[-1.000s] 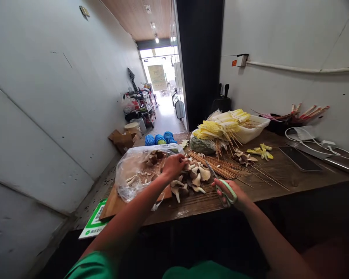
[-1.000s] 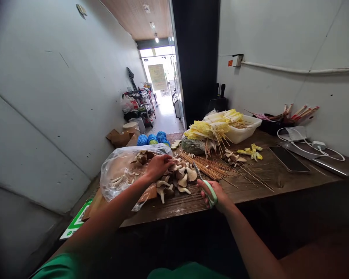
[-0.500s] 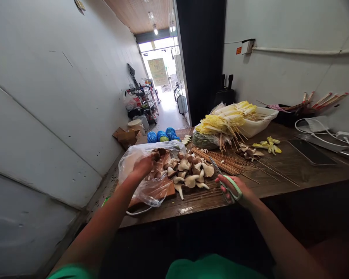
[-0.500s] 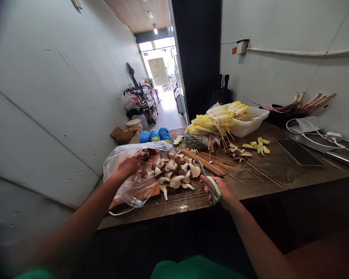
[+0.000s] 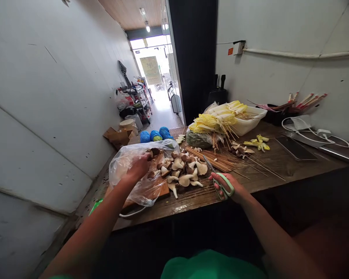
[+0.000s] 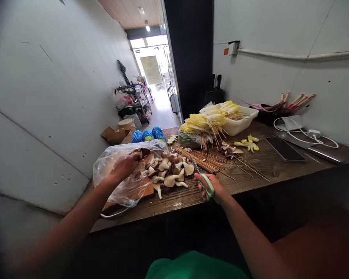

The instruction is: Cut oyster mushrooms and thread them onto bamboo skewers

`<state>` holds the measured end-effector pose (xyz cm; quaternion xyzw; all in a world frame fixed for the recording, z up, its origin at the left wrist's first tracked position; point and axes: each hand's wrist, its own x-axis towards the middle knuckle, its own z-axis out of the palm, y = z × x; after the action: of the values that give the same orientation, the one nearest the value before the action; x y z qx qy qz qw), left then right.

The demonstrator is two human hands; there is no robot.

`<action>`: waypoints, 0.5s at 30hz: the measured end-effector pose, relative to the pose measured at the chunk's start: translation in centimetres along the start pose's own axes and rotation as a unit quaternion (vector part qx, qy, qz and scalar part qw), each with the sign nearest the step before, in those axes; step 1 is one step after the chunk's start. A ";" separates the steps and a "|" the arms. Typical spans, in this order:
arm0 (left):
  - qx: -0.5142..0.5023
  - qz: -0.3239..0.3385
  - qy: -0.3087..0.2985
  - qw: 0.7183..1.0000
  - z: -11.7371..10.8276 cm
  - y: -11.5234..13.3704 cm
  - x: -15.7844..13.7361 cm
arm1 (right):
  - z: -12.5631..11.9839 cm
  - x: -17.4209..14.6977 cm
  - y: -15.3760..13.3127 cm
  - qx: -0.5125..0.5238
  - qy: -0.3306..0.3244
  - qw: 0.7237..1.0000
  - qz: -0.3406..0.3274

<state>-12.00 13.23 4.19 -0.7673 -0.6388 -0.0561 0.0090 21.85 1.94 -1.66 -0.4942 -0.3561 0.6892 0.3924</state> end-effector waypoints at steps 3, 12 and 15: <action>-0.035 0.073 -0.012 0.997 -0.2 2.3 -1.2 | -0.2 0.0 0.0 0.010 -0.003 1.000 0.002; -0.071 0.103 0.085 0.988 2.4 3.1 -6.3 | -0.8 -0.6 0.9 -0.012 0.037 0.997 -0.067; -0.098 0.123 0.167 0.973 3.7 2.2 -7.4 | -2.3 -1.3 0.4 -0.139 0.096 0.981 -0.097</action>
<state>-10.89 5.91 -0.12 -0.8167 -0.5206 -0.2445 0.0469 24.31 0.83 -2.04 -0.5707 -0.4556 0.5411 0.4172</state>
